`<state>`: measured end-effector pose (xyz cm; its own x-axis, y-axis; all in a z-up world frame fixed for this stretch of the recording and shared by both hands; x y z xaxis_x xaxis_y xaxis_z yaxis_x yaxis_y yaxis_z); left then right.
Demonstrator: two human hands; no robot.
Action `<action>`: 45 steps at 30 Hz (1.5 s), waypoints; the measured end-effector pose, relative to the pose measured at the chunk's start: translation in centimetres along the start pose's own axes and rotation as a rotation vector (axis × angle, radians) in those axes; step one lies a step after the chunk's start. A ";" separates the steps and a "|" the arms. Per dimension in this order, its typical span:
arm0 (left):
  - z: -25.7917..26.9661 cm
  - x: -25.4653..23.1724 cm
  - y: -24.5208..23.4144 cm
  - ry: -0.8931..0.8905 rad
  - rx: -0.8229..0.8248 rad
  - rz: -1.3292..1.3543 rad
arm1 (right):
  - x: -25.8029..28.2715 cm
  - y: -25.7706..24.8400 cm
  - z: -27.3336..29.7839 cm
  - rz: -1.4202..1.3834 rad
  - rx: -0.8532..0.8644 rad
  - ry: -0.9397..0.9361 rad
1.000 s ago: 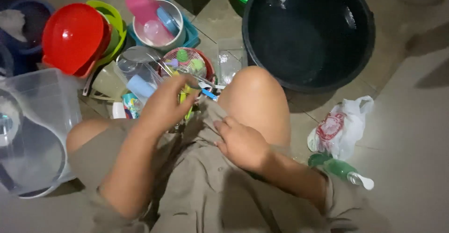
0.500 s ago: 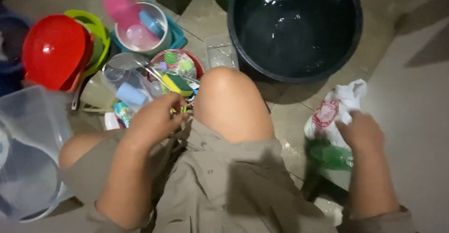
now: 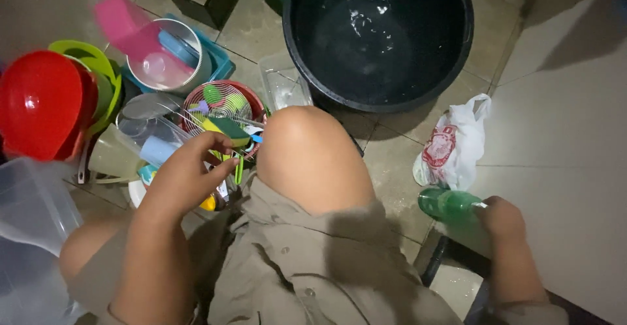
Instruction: Washing and rinsing various plastic containers and utensils on the floor using a spray nozzle and soap.
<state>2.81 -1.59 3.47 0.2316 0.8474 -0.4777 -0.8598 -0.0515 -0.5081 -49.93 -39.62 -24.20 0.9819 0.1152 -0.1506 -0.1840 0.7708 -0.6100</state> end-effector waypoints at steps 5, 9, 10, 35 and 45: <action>-0.8 0.7 -0.9 0.006 0.036 -0.030 | 3.7 -5.5 7.6 0.105 -0.046 -0.013; -2.3 1.7 -0.9 0.057 0.043 -0.112 | 6.9 -10.4 13.3 0.155 -0.198 -0.105; -2.7 1.6 -0.5 0.056 0.041 -0.107 | 8.6 -11.9 15.9 0.159 -0.202 -0.108; -19.7 4.8 10.2 0.718 -0.293 0.517 | 43.5 -11.8 33.5 -0.185 -0.220 -1.209; -29.4 6.2 19.1 0.632 0.337 1.042 | 47.0 -6.4 26.1 -0.404 -0.165 -1.037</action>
<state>1.19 -12.87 -30.23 -0.5273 0.0820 -0.8457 -0.8163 -0.3252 0.4775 -1.40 -22.84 -7.08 0.5204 0.4006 0.7541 0.2276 0.7861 -0.5746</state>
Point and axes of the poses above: each hand's wrist, its own z-axis away from the middle knuckle, its own y-axis out of the palm, x = y × z, the point moved 3 cm from there along -z, towards the middle knuckle, and after that the axes turned 13 degrees about x, right-handed, at the moved point
